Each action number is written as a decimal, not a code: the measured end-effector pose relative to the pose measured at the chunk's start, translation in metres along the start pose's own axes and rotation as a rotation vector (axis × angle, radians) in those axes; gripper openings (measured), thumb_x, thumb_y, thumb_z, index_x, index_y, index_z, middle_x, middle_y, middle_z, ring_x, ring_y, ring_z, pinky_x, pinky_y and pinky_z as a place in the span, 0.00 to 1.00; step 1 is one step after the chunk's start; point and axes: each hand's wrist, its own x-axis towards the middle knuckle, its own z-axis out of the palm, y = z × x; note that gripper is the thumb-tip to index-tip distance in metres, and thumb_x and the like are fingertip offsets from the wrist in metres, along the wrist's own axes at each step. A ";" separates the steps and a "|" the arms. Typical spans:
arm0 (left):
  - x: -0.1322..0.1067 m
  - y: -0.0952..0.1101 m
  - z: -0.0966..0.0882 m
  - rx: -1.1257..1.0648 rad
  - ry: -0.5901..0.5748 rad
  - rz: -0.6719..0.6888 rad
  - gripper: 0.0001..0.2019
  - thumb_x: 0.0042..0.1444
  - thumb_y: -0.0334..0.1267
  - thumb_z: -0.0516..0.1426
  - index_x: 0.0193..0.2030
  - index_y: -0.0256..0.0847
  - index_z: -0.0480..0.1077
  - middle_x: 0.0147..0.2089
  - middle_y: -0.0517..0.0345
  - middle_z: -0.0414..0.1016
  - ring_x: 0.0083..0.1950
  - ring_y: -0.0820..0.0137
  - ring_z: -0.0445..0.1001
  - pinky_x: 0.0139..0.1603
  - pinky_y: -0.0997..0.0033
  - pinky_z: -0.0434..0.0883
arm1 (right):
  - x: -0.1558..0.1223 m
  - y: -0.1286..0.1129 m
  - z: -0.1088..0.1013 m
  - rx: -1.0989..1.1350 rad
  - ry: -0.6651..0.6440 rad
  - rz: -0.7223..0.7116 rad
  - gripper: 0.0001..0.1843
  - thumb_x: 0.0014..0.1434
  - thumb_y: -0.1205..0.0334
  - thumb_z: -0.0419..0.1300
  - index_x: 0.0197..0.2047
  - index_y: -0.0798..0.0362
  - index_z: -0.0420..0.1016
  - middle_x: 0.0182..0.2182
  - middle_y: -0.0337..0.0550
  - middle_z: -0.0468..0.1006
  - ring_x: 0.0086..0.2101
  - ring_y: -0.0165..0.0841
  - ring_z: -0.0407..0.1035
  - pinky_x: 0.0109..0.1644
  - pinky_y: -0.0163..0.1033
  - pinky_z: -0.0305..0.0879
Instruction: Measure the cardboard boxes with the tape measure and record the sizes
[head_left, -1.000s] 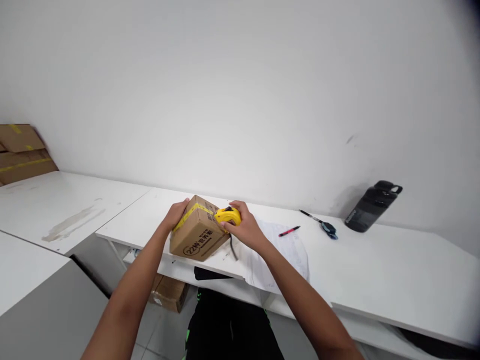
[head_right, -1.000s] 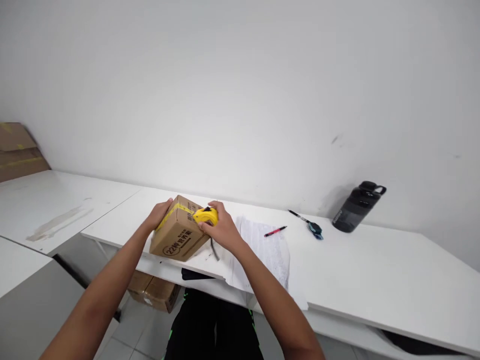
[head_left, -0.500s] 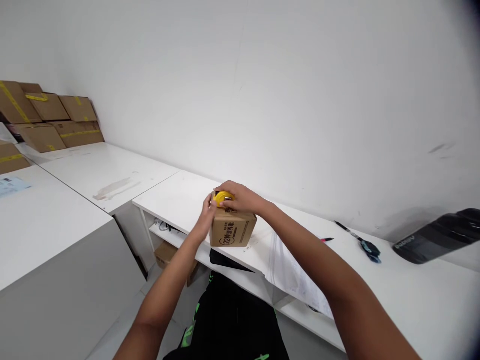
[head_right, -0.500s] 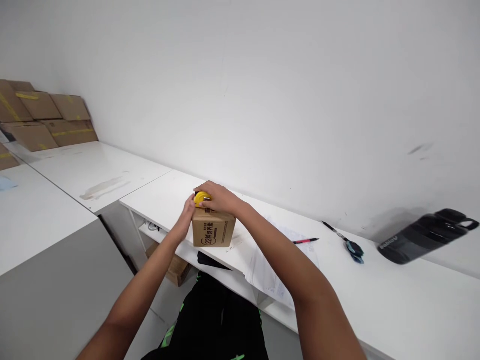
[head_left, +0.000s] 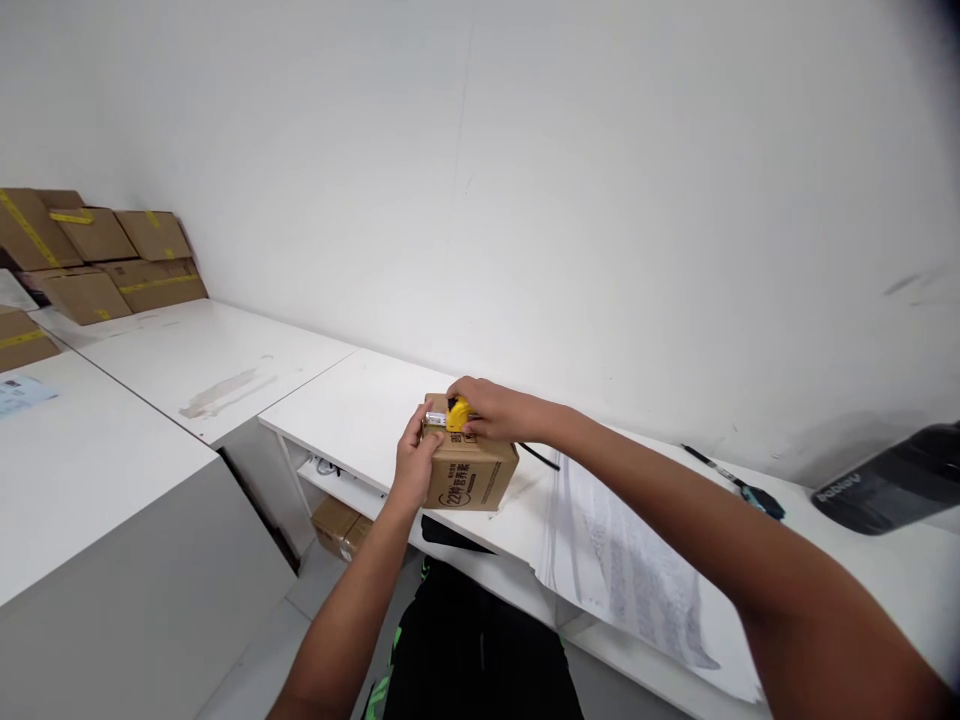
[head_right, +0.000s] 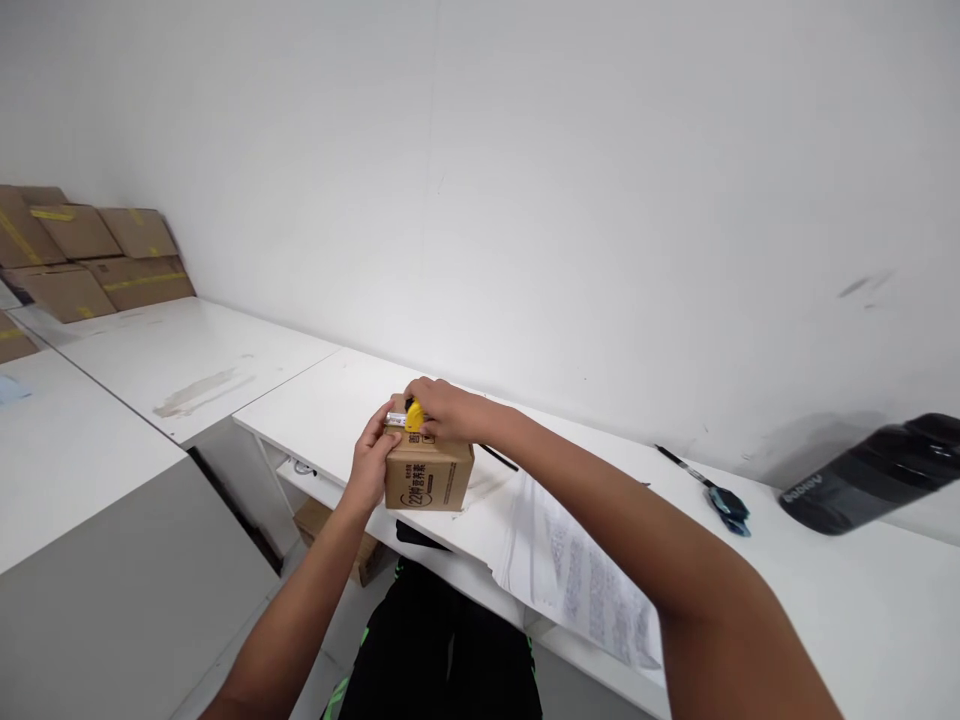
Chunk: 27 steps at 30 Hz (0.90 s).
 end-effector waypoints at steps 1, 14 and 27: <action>0.000 -0.001 0.001 0.018 0.019 0.005 0.25 0.53 0.37 0.55 0.60 0.47 0.66 0.68 0.56 0.62 0.67 0.58 0.62 0.62 0.60 0.65 | -0.009 0.005 -0.003 0.016 -0.009 0.048 0.25 0.53 0.67 0.61 0.55 0.50 0.64 0.47 0.48 0.73 0.45 0.40 0.69 0.45 0.43 0.67; 0.004 -0.001 0.003 0.082 0.061 0.027 0.10 0.54 0.37 0.54 0.44 0.45 0.67 0.70 0.56 0.57 0.70 0.58 0.57 0.67 0.58 0.59 | -0.062 0.054 -0.012 0.132 0.046 0.205 0.30 0.55 0.63 0.60 0.60 0.46 0.57 0.47 0.47 0.73 0.39 0.36 0.70 0.38 0.38 0.67; -0.001 0.011 0.004 -0.084 0.155 -0.041 0.15 0.53 0.50 0.60 0.41 0.41 0.74 0.61 0.51 0.70 0.60 0.60 0.68 0.57 0.65 0.66 | -0.061 0.032 -0.015 0.022 0.017 0.257 0.29 0.56 0.67 0.59 0.60 0.51 0.57 0.50 0.53 0.69 0.45 0.40 0.68 0.46 0.41 0.65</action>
